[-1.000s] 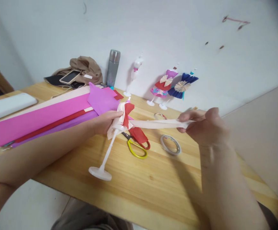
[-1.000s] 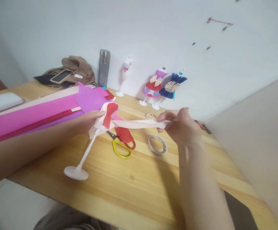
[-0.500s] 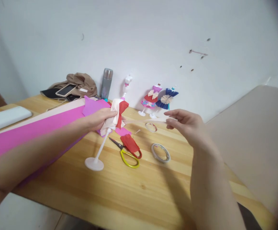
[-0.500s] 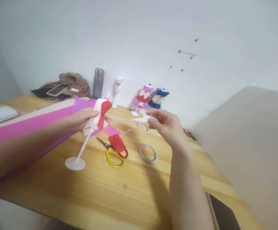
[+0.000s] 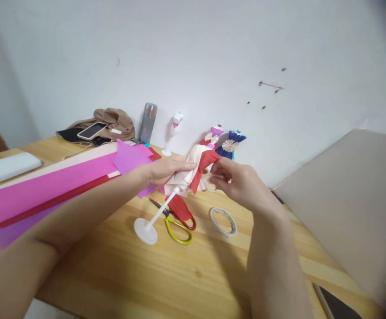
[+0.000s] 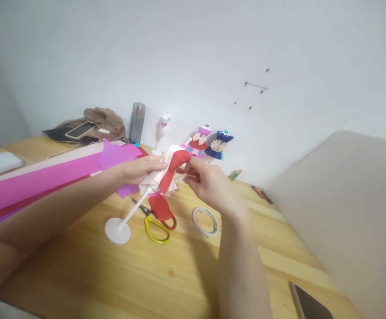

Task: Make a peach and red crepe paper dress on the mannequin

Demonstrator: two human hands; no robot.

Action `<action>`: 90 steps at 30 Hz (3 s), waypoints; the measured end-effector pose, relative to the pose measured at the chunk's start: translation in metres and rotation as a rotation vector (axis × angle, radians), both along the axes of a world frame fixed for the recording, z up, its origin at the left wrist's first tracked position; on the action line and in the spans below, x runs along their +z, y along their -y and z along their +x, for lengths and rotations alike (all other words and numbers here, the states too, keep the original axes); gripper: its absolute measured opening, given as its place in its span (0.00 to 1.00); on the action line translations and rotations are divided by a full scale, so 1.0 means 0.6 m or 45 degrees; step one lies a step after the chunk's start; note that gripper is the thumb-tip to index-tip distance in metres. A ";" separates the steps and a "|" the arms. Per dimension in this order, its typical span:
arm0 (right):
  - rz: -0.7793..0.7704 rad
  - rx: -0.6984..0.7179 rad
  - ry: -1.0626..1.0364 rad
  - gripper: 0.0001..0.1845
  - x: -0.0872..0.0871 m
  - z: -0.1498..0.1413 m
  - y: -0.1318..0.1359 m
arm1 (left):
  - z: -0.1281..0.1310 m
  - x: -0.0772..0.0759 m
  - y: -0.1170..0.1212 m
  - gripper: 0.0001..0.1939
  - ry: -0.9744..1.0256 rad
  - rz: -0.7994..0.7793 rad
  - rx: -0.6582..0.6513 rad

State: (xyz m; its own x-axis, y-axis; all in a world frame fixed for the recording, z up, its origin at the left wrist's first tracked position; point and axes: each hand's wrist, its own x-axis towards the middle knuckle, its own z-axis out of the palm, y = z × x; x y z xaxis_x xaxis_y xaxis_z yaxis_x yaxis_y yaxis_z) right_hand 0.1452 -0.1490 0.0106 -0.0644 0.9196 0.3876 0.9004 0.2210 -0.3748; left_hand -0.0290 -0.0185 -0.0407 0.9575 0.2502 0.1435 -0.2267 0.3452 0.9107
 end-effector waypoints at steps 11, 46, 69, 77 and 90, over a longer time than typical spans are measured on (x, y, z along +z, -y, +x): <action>-0.028 -0.095 -0.326 0.07 -0.016 0.021 -0.012 | 0.021 -0.039 -0.032 0.18 0.009 -0.072 -0.014; 0.560 -0.924 -0.067 0.09 0.026 0.078 0.044 | -0.018 -0.007 -0.070 0.19 -0.040 -0.110 0.269; 0.403 -0.202 -0.368 0.04 -0.004 -0.032 0.006 | 0.018 -0.034 -0.005 0.22 0.052 0.088 0.088; 0.413 -0.204 -0.697 0.02 0.012 -0.059 0.027 | 0.006 -0.012 0.006 0.15 -0.152 0.427 0.468; 0.382 0.045 -0.961 0.08 -0.027 -0.096 0.006 | 0.009 0.008 0.058 0.06 -0.148 0.993 0.566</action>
